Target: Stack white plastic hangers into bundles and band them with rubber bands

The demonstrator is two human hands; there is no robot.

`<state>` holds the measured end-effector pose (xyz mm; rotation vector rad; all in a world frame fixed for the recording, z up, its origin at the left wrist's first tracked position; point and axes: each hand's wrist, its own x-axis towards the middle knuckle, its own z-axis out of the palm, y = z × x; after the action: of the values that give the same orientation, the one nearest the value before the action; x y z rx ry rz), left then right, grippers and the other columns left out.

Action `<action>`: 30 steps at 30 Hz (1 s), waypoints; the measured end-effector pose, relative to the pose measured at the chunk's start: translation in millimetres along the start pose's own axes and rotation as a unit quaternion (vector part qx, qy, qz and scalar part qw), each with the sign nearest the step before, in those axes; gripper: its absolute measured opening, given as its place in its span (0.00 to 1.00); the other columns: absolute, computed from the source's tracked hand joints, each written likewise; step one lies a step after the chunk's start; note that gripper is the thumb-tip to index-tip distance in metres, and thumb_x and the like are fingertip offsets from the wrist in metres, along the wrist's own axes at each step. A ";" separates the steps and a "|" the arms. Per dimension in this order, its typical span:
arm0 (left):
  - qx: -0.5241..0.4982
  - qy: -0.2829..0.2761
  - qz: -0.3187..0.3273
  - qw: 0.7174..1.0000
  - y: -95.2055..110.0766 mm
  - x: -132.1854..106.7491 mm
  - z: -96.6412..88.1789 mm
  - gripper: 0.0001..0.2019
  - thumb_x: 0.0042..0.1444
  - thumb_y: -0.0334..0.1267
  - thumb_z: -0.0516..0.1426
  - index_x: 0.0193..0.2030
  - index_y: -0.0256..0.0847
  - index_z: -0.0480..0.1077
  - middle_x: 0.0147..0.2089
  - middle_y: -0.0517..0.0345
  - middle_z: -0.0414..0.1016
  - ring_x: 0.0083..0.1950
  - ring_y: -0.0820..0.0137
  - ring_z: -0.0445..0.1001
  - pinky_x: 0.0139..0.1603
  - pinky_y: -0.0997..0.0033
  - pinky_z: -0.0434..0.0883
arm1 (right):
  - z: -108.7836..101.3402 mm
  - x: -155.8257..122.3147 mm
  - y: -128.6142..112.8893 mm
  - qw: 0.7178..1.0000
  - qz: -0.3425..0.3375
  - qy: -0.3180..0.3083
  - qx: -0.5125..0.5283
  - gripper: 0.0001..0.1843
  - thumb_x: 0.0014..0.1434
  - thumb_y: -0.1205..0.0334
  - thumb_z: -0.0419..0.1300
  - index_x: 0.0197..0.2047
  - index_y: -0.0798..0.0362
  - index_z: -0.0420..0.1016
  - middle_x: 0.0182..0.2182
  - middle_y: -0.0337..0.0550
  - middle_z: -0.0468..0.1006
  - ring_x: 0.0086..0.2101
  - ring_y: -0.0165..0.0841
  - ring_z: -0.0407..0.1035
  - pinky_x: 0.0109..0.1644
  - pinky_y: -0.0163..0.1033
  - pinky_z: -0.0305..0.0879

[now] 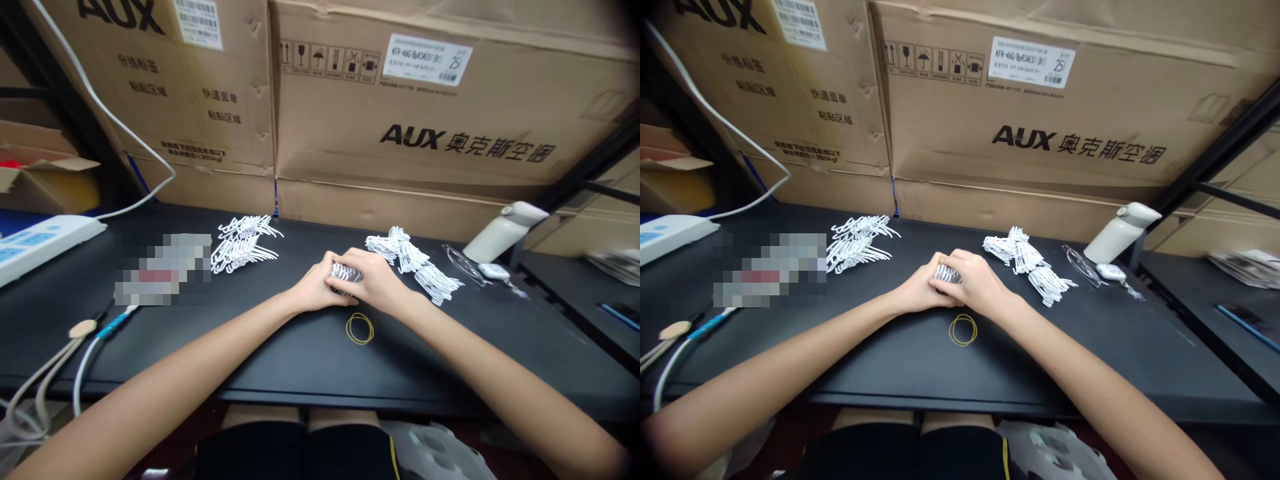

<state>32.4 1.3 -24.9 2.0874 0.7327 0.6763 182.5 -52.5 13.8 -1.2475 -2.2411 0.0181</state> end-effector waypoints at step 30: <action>-0.042 -0.067 0.047 0.996 -12.4 10.4 -13.8 0.33 0.35 0.44 0.68 0.50 0.37 0.69 0.46 0.52 0.74 0.48 0.59 0.72 0.49 0.62 0.68 | -17.2 15.5 3.0 0.984 0.058 -0.162 0.047 0.12 0.48 0.62 0.62 0.38 0.55 0.75 0.32 0.43 0.79 0.31 0.35 0.71 0.34 0.36 0.62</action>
<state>27.0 21.8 -25.6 2.0780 0.5243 0.6010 186.9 -43.0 34.7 -1.4035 -2.4010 0.3924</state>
